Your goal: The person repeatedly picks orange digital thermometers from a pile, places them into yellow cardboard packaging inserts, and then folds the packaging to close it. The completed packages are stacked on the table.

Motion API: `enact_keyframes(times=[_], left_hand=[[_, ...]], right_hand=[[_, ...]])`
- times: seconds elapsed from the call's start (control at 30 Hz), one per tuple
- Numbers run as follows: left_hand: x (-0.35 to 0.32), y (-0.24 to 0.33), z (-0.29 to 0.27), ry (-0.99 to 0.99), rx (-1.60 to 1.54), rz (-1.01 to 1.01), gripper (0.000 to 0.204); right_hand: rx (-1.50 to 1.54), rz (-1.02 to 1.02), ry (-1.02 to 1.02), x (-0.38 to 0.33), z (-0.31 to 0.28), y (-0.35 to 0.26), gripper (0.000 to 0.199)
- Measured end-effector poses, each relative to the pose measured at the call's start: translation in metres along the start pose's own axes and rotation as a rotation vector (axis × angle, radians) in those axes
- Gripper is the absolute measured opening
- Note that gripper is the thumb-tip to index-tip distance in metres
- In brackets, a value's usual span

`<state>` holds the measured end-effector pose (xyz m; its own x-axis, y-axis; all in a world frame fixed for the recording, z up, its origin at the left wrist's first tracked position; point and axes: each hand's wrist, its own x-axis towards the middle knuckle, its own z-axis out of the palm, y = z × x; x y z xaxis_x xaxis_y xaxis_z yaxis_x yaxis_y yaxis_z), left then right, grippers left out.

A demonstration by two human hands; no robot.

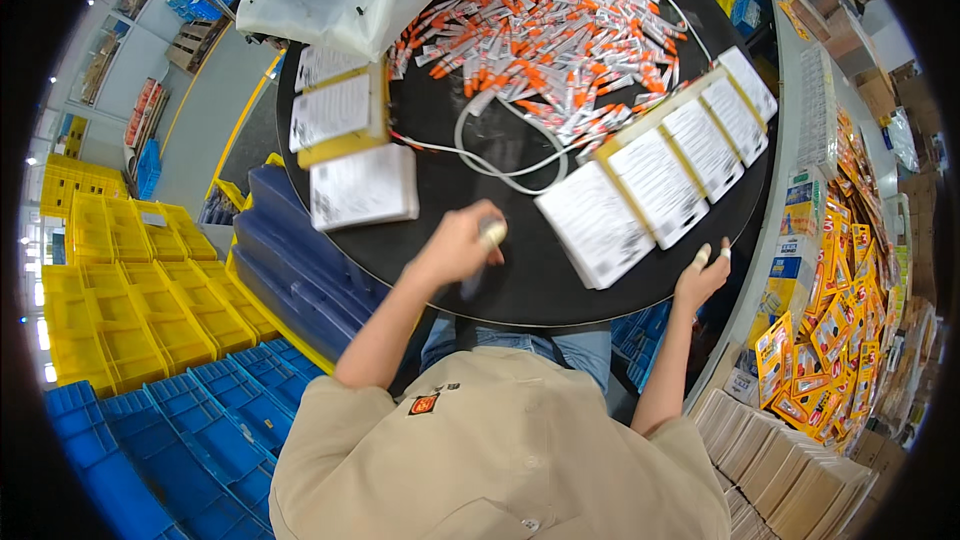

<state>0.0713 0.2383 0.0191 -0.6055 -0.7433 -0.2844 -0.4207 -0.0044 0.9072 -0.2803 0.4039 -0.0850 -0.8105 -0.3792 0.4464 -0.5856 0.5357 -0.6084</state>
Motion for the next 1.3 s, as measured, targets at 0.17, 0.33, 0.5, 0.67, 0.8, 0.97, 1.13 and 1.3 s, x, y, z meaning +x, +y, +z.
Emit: enact_keyframes(times=[0.17, 0.33, 0.5, 0.67, 0.8, 0.97, 1.13, 1.3], left_hand=[[-0.030, -0.020, 0.031, 0.178, 0.050, -0.077, 0.013], [-0.024, -0.066, -0.043, 0.554, -0.034, -0.184, 0.010], [-0.015, -0.090, -0.121, 0.517, -0.329, -0.215, 0.014], [-0.016, -0.073, -0.154, 0.535, -0.170, -0.153, 0.021], [-0.019, -0.045, -0.144, 0.627, 0.203, 0.091, 0.023], [-0.026, 0.009, -0.120, 0.562, -0.032, 0.099, 0.019], [-0.036, 0.081, -0.063, 0.230, -0.270, 0.302, 0.029], [-0.008, 0.133, 0.022, -0.163, 0.135, 0.683, 0.034]], right_hand=[[0.019, 0.622, -0.078, 0.036, 0.044, 0.048, 0.056], [0.379, 0.795, -0.090, -0.057, 0.033, 0.042, 0.062], [0.246, 0.612, -0.063, -0.146, 0.026, 0.000, 0.063], [-0.041, -0.157, -0.123, -0.093, -0.017, -0.053, 0.058], [-0.169, -0.558, -0.539, -0.037, -0.036, -0.096, 0.037], [-0.020, -0.934, -0.814, -0.075, -0.005, -0.151, 0.057], [0.706, -0.914, -0.543, -0.102, 0.028, -0.210, 0.027], [1.295, -0.308, -1.248, -0.077, 0.053, -0.219, 0.031]])
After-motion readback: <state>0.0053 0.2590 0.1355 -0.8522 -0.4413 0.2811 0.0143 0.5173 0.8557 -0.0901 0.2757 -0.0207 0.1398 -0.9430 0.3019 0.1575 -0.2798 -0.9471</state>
